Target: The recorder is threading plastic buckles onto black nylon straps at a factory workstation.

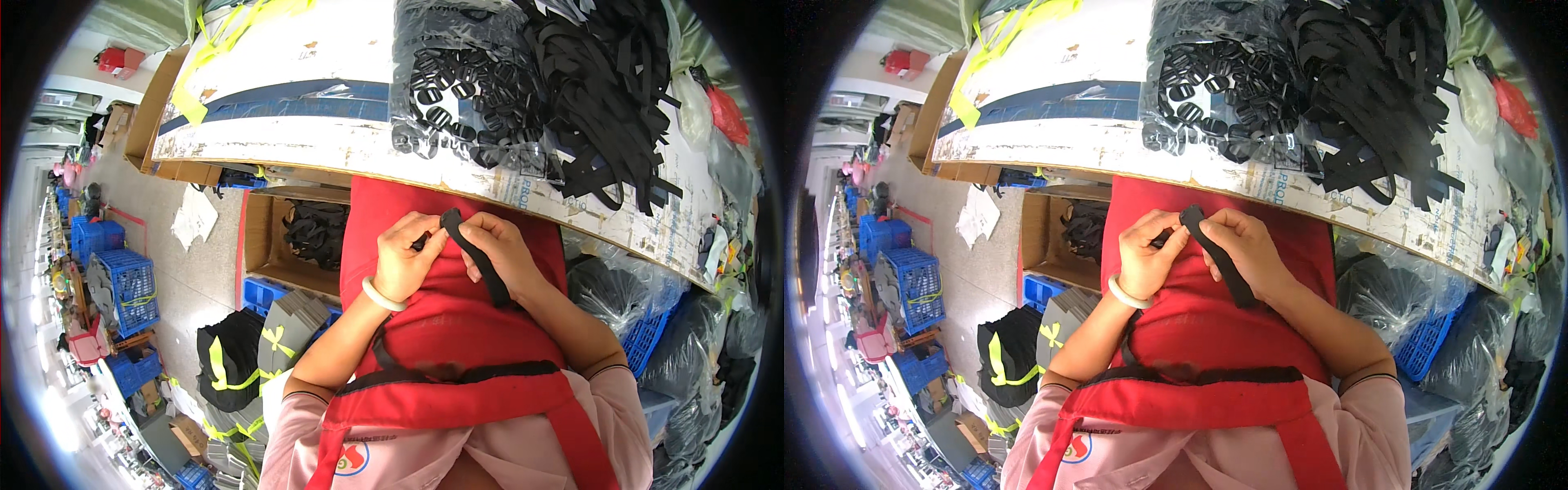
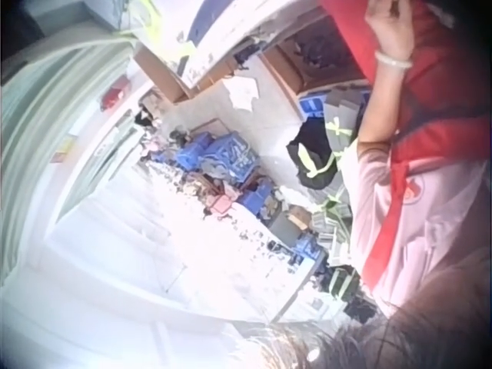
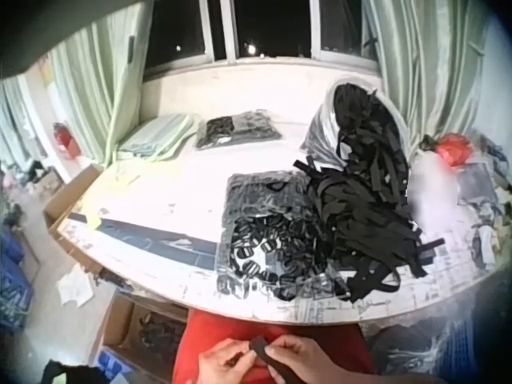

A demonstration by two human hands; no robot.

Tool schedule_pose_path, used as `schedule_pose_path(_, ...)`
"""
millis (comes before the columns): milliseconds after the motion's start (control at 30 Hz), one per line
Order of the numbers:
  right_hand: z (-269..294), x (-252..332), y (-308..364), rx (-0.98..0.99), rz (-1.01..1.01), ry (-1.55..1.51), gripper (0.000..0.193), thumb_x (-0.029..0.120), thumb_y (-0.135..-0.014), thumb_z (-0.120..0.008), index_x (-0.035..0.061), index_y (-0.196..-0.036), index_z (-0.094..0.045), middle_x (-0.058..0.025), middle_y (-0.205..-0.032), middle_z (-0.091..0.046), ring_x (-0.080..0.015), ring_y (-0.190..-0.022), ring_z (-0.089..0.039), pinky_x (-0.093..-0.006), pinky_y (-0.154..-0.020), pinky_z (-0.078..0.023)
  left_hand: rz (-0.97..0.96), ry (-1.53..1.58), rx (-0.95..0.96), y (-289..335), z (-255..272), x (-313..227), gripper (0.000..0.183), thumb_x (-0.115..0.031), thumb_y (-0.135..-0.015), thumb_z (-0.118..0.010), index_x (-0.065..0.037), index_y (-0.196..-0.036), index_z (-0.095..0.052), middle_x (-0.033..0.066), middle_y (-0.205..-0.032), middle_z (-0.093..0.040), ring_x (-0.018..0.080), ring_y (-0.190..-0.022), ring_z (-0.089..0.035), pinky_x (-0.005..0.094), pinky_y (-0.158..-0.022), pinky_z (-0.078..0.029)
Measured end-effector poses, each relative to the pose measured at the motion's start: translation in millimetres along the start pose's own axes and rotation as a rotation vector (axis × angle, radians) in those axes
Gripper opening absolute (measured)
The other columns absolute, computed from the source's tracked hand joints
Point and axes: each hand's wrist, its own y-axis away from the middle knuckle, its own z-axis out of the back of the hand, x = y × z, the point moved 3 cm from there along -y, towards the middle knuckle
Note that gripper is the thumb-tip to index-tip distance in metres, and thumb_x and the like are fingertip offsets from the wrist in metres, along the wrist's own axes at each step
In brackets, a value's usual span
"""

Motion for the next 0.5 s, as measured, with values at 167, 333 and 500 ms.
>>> schedule_pose_path(167,1.9,-1.5,-4.2,0.004,-0.022,-0.053,0.018,0.021,-0.093,-0.058,0.0037,-0.088,-0.059,-0.0046,-0.063,-0.058,-0.0100,-0.046,-0.051,-0.0226,-0.044,-0.040,-0.027,-0.076,0.030,-4.7,5.3,-4.8,0.015,0.004,-0.077,-0.069,0.000,-0.092,-0.067,0.0069,-0.074,-0.060,0.0134,-0.062,-0.055,0.0247,-0.056,-0.044)
schedule_pose_path(333,5.0,-1.3,-5.1,0.002,-0.014,-0.045,0.018,0.022,-0.092,-0.059,0.0038,-0.089,-0.060,-0.0040,-0.062,-0.057,-0.0097,-0.046,-0.051,-0.0222,-0.043,-0.040,-0.152,-0.120,0.058,-7.8,5.2,-6.0,0.012,0.003,-0.079,-0.068,0.001,-0.091,-0.067,0.0096,-0.076,-0.061,0.0163,-0.063,-0.057,0.0260,-0.056,-0.045)
schedule_pose_path(500,3.8,-1.7,-7.5,-0.025,0.004,-0.060,0.015,0.018,-0.095,-0.056,0.0040,-0.089,-0.058,-0.0017,-0.062,-0.055,-0.0074,-0.045,-0.048,-0.0221,-0.043,-0.041,-0.116,-0.138,0.091,-3.4,5.4,1.9,0.012,0.002,-0.078,-0.069,0.000,-0.090,-0.067,0.0090,-0.074,-0.059,0.0164,-0.061,-0.056,0.0255,-0.055,-0.044)
